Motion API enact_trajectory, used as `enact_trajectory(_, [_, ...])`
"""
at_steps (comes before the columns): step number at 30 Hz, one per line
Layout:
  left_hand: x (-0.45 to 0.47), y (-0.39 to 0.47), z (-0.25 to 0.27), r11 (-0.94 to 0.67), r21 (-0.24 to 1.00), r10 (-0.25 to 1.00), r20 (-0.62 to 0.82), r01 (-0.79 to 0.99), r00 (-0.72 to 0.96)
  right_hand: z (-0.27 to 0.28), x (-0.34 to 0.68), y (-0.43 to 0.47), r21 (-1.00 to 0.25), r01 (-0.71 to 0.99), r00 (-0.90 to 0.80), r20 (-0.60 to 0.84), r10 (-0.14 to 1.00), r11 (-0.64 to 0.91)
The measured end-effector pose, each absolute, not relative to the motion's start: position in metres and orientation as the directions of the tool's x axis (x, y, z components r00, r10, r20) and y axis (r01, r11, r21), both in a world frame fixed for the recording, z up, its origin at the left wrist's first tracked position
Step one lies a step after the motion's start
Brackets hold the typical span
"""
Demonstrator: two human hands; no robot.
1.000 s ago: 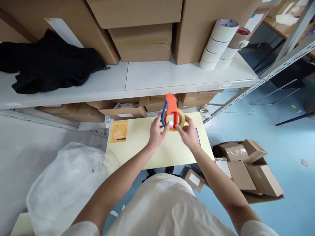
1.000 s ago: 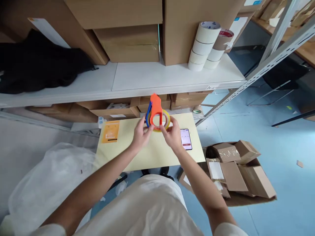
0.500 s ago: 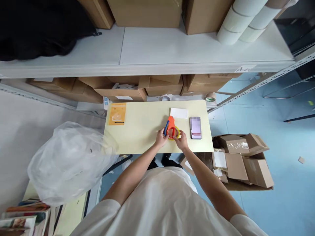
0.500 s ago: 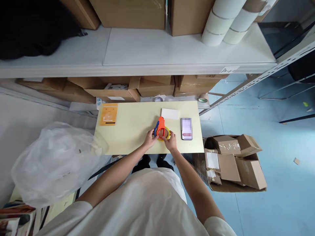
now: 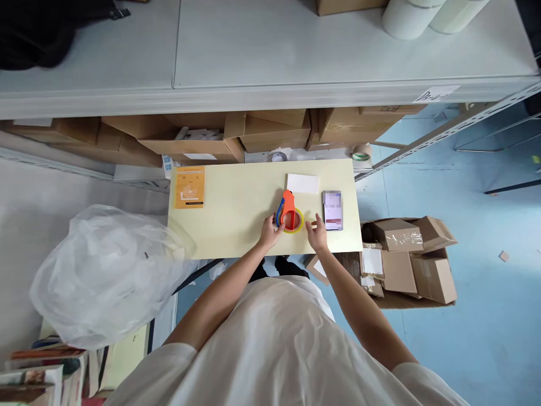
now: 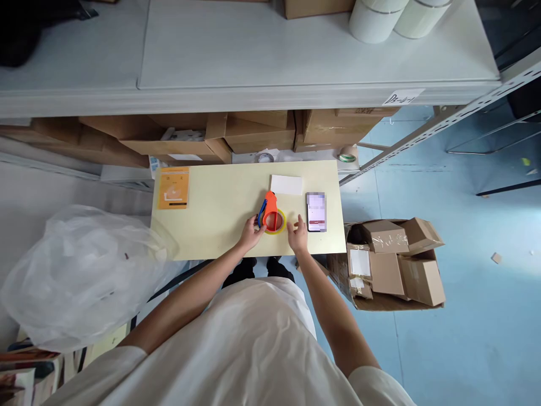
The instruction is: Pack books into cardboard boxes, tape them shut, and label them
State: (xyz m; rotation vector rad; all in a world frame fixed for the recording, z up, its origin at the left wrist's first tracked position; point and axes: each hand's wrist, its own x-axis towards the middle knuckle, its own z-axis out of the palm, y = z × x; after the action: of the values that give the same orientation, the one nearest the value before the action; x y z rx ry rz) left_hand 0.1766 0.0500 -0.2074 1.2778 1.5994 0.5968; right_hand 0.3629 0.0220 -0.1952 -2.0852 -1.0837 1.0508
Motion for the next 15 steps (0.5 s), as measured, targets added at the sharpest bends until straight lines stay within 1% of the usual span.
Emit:
enact_trajectory(3, [0.171, 0.043, -0.206, 0.362, 0.806, 0.916, -0.400, 0.467, -0.019, -0.195, 0.380, 0.028, -0.696, 0.384, 0.453, -0.431, 0.780, -0.607])
enact_trajectory(7, [0.158, 0.027, -0.198, 0.374, 0.814, 0.917, -0.396, 0.445, -0.047, -0.197, 0.391, 0.034, -0.673, 0.319, 0.462, -0.504, 0.730, -0.667])
enact_trajectory(11, [0.139, 0.010, -0.185, 0.384, 0.830, 0.921, -0.378, 0.404, -0.099, -0.190, 0.386, 0.032, -0.687, 0.329, 0.449, -0.490, 0.747, -0.648])
enact_trajectory(15, [0.114, -0.001, -0.164, 0.392, 0.856, 0.920, -0.365, 0.338, -0.142, -0.173, 0.354, 0.033, -0.759, 0.347, 0.385, -0.420, 0.822, -0.550])
